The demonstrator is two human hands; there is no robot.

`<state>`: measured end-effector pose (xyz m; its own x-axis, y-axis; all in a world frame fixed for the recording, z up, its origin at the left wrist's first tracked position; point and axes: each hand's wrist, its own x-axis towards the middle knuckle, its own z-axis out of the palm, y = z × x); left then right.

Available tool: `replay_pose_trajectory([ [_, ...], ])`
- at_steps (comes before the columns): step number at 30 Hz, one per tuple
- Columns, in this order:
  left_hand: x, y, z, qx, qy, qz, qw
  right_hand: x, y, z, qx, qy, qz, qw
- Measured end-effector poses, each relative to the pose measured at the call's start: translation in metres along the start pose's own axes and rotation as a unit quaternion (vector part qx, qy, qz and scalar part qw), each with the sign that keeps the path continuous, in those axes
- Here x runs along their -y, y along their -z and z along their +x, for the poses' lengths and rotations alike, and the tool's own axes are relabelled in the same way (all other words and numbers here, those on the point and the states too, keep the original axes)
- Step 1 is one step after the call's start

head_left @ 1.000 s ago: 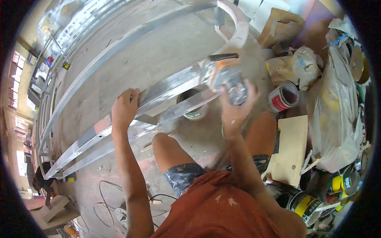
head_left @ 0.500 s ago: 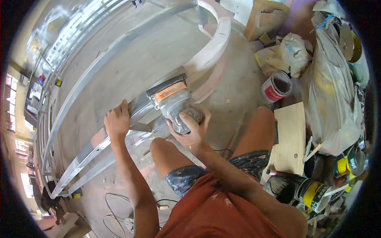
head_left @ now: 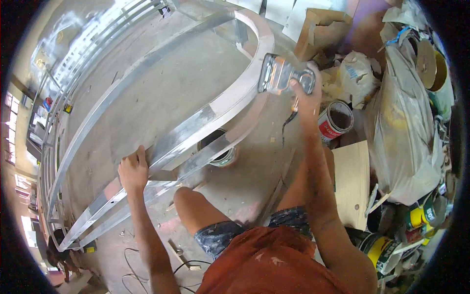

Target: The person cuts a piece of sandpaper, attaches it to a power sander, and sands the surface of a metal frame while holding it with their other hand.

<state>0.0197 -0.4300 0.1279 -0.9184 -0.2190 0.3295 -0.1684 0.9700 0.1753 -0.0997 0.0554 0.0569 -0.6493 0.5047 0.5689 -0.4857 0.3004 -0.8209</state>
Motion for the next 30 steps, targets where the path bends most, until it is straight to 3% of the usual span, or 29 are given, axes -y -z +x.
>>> replay_pose_trajectory([
  [2,-0.001,0.002,0.0,-0.009,-0.001,-0.012,1.0,-0.006,0.002,0.03,0.007,0.022,0.01,1.0],
  [5,-0.003,0.004,0.003,0.019,0.022,0.024,0.999,-0.001,0.0,0.069,0.042,-0.123,0.081,0.988],
  [10,0.01,-0.005,0.003,-0.002,-0.011,0.009,1.0,0.015,0.004,0.104,0.08,-0.096,0.039,0.991],
  [12,0.006,-0.001,0.002,0.002,0.006,0.016,1.0,0.041,0.009,0.103,0.17,-0.028,-0.051,0.984],
  [14,-0.004,0.003,0.001,0.009,0.022,0.021,0.999,0.082,0.005,0.084,0.198,-0.038,-0.082,0.976],
  [16,-0.009,0.009,0.0,0.018,0.046,0.018,0.999,0.116,-0.001,0.059,0.224,0.096,-0.169,0.955],
  [17,0.002,-0.001,0.0,-0.002,0.008,0.025,1.0,0.138,-0.006,0.042,0.238,0.093,-0.182,0.95],
  [22,-0.004,0.01,-0.001,0.003,0.014,0.027,1.0,0.214,-0.044,-0.051,0.284,0.173,-0.289,0.898],
  [24,0.006,0.004,-0.001,0.025,-0.084,0.088,0.992,0.223,-0.065,-0.09,0.304,0.194,-0.254,0.897],
  [26,0.01,0.006,-0.003,0.028,-0.08,0.072,0.994,0.244,-0.08,-0.114,0.357,0.194,-0.213,0.889],
  [30,0.014,0.007,-0.002,0.031,-0.071,0.018,0.997,0.254,-0.102,-0.149,0.337,0.23,-0.174,0.896],
])
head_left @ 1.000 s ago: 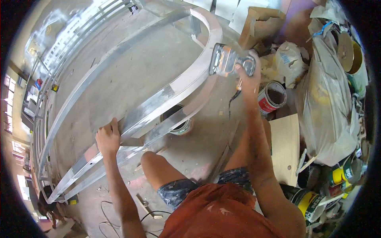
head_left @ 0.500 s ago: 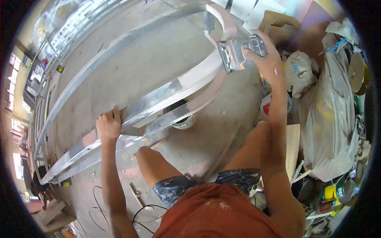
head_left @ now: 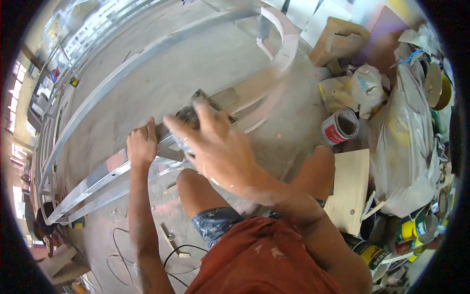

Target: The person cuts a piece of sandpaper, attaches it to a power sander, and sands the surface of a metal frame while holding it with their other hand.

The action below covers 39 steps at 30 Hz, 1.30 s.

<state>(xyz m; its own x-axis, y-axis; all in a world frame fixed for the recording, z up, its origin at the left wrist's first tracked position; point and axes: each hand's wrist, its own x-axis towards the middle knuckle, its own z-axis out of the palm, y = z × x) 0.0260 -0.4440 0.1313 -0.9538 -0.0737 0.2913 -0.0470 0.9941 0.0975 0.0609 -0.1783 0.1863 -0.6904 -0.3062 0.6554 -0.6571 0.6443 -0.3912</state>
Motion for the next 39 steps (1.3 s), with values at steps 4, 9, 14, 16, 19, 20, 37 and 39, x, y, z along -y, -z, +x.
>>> replay_pose_trajectory([
  [4,-0.006,0.005,0.001,0.034,0.042,-0.006,0.999,-0.011,0.005,-0.003,0.015,0.067,0.019,0.997],
  [9,-0.006,-0.004,-0.002,-0.035,0.016,0.004,0.999,-0.079,0.063,0.005,0.03,-0.07,-0.036,0.996],
  [14,-0.009,-0.005,-0.002,-0.039,0.034,0.007,0.999,-0.171,0.115,0.026,-0.014,-0.148,-0.011,0.989],
  [16,-0.012,-0.003,-0.002,-0.048,0.029,0.021,0.998,-0.212,0.125,0.038,-0.004,-0.159,0.021,0.987],
  [19,-0.025,0.012,0.0,0.009,0.053,0.016,0.998,-0.278,0.138,0.063,0.026,-0.156,0.057,0.986],
  [20,-0.028,0.015,-0.001,0.017,0.001,-0.025,1.0,-0.296,0.143,0.072,0.051,-0.14,0.062,0.987],
  [37,-0.077,0.009,0.044,0.148,-0.199,-0.06,0.967,-0.462,0.139,0.2,0.069,-0.192,0.049,0.978],
  [39,-0.08,0.011,0.044,0.154,-0.193,-0.058,0.967,-0.468,0.135,0.212,0.068,-0.218,0.031,0.973],
])
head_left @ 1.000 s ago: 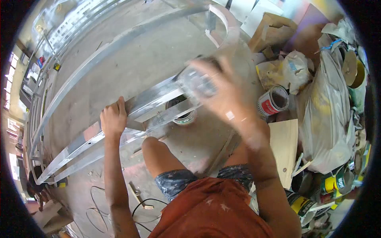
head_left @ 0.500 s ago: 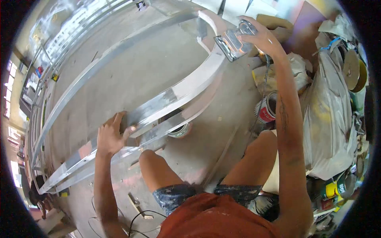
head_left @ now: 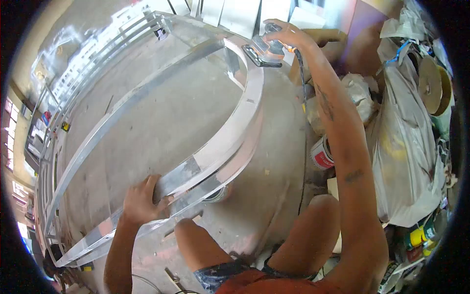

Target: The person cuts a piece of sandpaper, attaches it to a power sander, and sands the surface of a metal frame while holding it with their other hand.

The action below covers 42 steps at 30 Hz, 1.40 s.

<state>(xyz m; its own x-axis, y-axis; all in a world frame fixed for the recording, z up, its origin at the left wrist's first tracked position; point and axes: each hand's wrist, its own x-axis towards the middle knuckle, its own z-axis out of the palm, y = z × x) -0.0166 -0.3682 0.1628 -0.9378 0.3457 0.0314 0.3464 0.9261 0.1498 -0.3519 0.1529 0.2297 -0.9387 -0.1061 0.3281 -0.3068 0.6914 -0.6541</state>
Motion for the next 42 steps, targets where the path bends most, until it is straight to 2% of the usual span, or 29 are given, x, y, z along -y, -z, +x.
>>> replay_pose_trajectory([
  [4,0.002,-0.001,-0.001,-0.007,-0.001,-0.008,1.0,-0.001,-0.002,0.023,0.0,-0.032,0.016,0.999],
  [7,0.0,0.001,0.0,0.001,0.006,0.01,1.0,-0.011,-0.006,0.02,-0.018,-0.058,0.092,0.994],
  [9,0.0,0.0,-0.001,0.003,0.006,-0.005,1.0,-0.016,-0.01,-0.005,-0.072,-0.058,0.175,0.98],
  [13,-0.003,0.0,0.0,0.004,0.024,-0.009,1.0,-0.058,-0.021,-0.039,-0.133,-0.033,0.172,0.975],
  [15,-0.002,0.0,-0.001,0.01,0.019,-0.006,1.0,-0.038,-0.037,-0.091,-0.177,-0.134,0.292,0.93],
  [17,-0.002,-0.002,-0.003,0.017,0.018,-0.004,1.0,-0.045,-0.052,-0.127,-0.172,-0.158,0.303,0.924],
  [19,0.001,-0.004,-0.001,0.006,0.009,0.032,0.999,-0.071,-0.076,-0.157,-0.195,-0.017,0.226,0.954],
  [21,0.003,-0.007,-0.005,0.007,0.026,0.05,0.998,-0.002,-0.069,-0.206,-0.149,-0.244,0.345,0.894],
  [23,0.003,-0.012,0.001,-0.007,0.034,0.058,0.998,0.029,-0.089,-0.245,-0.239,-0.131,0.335,0.902],
  [24,0.005,-0.012,0.0,0.016,0.047,0.042,0.998,0.033,-0.097,-0.257,-0.243,-0.127,0.333,0.902],
  [26,-0.001,-0.005,0.0,0.05,0.089,0.018,0.995,0.037,-0.113,-0.265,-0.303,-0.028,0.294,0.906],
  [27,-0.002,-0.004,-0.002,0.05,0.093,0.02,0.994,0.037,-0.111,-0.264,-0.301,-0.027,0.297,0.906],
  [29,0.0,-0.005,-0.002,0.051,0.089,0.029,0.994,0.035,-0.098,-0.255,-0.26,-0.124,0.35,0.891],
  [30,-0.001,-0.004,-0.003,0.049,0.092,0.03,0.994,0.024,-0.095,-0.242,-0.258,-0.122,0.352,0.892],
  [32,-0.003,-0.003,-0.001,0.058,0.1,0.022,0.993,-0.014,-0.092,-0.198,-0.255,-0.156,0.424,0.855],
  [33,0.001,-0.005,-0.001,0.055,0.103,0.021,0.993,-0.035,-0.088,-0.173,-0.244,-0.204,0.402,0.859],
  [34,0.006,-0.009,-0.004,0.026,0.068,0.035,0.997,-0.05,-0.083,-0.15,-0.229,-0.252,0.379,0.861],
  [35,0.011,-0.013,-0.007,-0.002,0.034,0.049,0.998,-0.053,-0.078,-0.135,-0.239,-0.19,0.389,0.869],
  [36,0.013,-0.016,-0.007,-0.002,0.042,0.045,0.998,-0.055,-0.073,-0.121,-0.246,-0.13,0.397,0.875],
  [37,0.013,-0.016,-0.009,-0.004,0.036,0.056,0.998,-0.06,-0.067,-0.107,-0.237,-0.133,0.396,0.877],
  [39,0.012,-0.015,-0.007,-0.004,0.031,0.058,0.998,-0.071,-0.048,-0.08,-0.137,-0.223,0.348,0.9],
  [40,0.009,-0.013,-0.008,0.015,0.042,0.062,0.997,-0.073,-0.044,-0.069,-0.128,-0.226,0.341,0.904],
  [42,0.007,-0.013,-0.01,0.041,0.062,0.051,0.996,-0.077,-0.04,-0.045,-0.176,-0.107,0.245,0.948],
])
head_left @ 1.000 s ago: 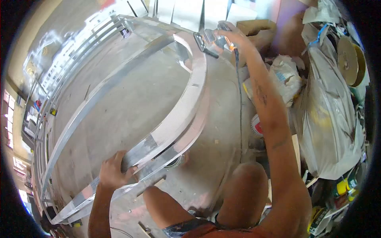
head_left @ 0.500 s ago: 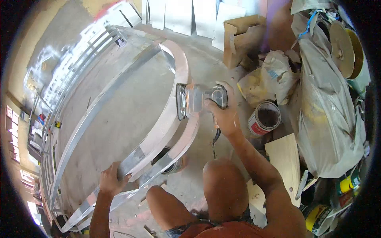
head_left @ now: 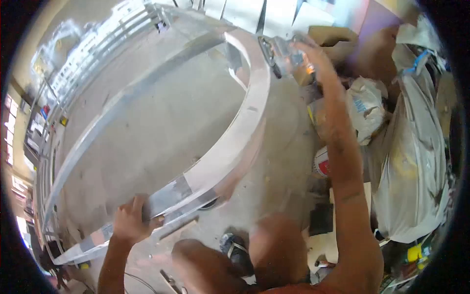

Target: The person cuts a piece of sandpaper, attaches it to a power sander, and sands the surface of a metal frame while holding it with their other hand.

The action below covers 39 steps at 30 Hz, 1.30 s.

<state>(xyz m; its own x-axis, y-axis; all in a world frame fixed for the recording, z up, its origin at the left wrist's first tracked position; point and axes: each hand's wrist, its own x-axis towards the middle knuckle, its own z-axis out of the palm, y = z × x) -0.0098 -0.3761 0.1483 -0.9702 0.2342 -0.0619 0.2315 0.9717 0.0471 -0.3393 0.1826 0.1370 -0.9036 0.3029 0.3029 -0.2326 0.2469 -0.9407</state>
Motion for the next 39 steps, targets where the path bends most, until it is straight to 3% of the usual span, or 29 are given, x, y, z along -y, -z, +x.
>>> replay_pose_trajectory([
  [1,0.0,0.001,0.0,-0.014,-0.021,-0.014,1.0,0.002,0.007,0.014,0.01,-0.009,-0.011,1.0],
  [2,0.0,0.0,0.003,-0.03,-0.044,-0.029,0.998,0.008,0.018,0.029,0.114,0.14,-0.075,0.981],
  [3,0.001,-0.002,0.005,-0.018,-0.039,-0.042,0.998,0.024,0.018,0.033,0.219,0.28,-0.132,0.925],
  [4,0.004,0.0,0.005,-0.018,-0.059,-0.074,0.995,0.044,0.007,0.036,0.245,0.259,-0.145,0.923],
  [6,0.002,0.008,0.009,-0.024,-0.082,-0.099,0.991,0.094,-0.016,0.014,0.209,0.394,-0.366,0.817],
  [7,0.0,0.008,0.01,-0.012,-0.068,-0.097,0.993,0.106,-0.026,0.003,0.218,0.388,-0.371,0.815],
  [9,0.0,0.011,0.01,0.011,-0.057,-0.103,0.993,0.125,-0.044,-0.026,0.144,0.263,-0.451,0.841],
  [11,0.0,0.014,0.013,0.061,-0.03,-0.114,0.991,0.159,-0.06,-0.063,0.18,0.131,-0.45,0.865],
  [16,0.005,0.025,0.021,0.097,-0.024,-0.187,0.977,0.205,-0.086,-0.108,0.22,0.052,-0.501,0.835],
  [19,-0.008,0.022,0.034,0.134,-0.007,-0.205,0.97,0.21,-0.092,-0.103,0.21,0.036,-0.486,0.848],
  [22,-0.048,0.01,0.069,0.104,0.007,-0.28,0.954,0.209,-0.101,-0.076,0.21,0.02,-0.489,0.846],
  [23,-0.065,0.018,0.089,0.133,0.032,-0.287,0.948,0.202,-0.104,-0.066,0.221,0.014,-0.491,0.842],
  [25,-0.089,0.028,0.118,0.18,0.067,-0.294,0.936,0.177,-0.109,-0.043,0.163,0.098,-0.504,0.842],
  [29,-0.104,0.054,0.135,0.247,0.145,-0.287,0.914,0.152,-0.118,0.013,0.159,0.077,-0.495,0.851],
  [35,-0.102,0.048,0.145,0.253,0.122,-0.266,0.922,0.136,-0.127,0.064,0.107,0.095,-0.512,0.847],
  [39,-0.102,0.049,0.139,0.254,0.115,-0.249,0.928,0.147,-0.123,0.028,0.146,0.119,-0.505,0.842],
])
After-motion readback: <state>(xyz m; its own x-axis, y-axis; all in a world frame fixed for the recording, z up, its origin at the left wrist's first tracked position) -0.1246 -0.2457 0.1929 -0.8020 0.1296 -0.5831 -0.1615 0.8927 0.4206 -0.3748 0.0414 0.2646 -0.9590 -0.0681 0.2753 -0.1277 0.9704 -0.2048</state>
